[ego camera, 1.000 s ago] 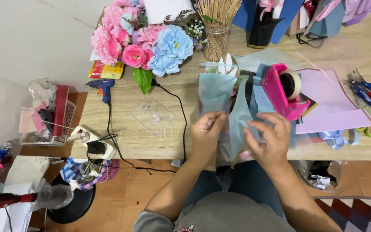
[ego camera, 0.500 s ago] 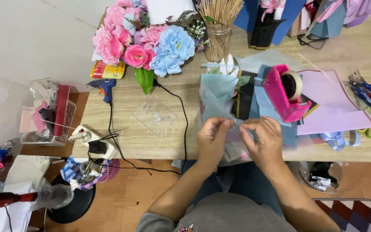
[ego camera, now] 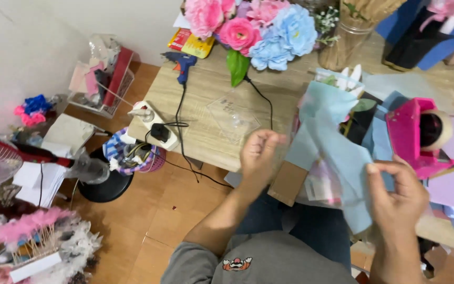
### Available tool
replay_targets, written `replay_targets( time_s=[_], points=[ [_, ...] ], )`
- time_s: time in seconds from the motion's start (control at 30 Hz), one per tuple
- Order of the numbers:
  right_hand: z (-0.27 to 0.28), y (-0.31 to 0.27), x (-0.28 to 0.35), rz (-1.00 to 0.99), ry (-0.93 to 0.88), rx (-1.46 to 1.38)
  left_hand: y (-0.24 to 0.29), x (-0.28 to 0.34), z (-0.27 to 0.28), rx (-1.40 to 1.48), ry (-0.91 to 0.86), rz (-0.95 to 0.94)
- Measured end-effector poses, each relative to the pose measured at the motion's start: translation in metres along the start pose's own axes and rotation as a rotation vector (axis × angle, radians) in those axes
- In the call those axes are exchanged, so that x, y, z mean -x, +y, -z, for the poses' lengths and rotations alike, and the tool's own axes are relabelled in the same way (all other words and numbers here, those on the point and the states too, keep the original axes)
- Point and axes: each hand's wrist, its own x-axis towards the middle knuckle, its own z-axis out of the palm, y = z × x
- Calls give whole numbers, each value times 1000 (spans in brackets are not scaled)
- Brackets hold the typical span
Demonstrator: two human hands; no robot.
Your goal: The person wraps a small bouquet of artificial pink and white flowers with light blue tissue paper. They fold the paper around the stems, secure it with tape, and trim the excess paper with scissors.
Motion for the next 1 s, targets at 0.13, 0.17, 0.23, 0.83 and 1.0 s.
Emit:
replay_targets(
  time_s=[0.13, 0.17, 0.23, 0.83, 1.0],
  points=[
    [20, 45, 5, -182, 50, -101, 32, -47, 77, -478, 49, -383],
    [23, 53, 8, -252, 82, -122, 30, -57, 93, -823, 122, -555],
    [23, 54, 10, -323, 108, -145, 24, -75, 113, -1177, 197, -717],
    [16, 40, 7, -365, 204, -167, -35, -99, 115, -1541, -186, -679],
    [5, 54, -4, -364, 277, -340, -6, -80, 84, -1627, -19, -783]
  ],
)
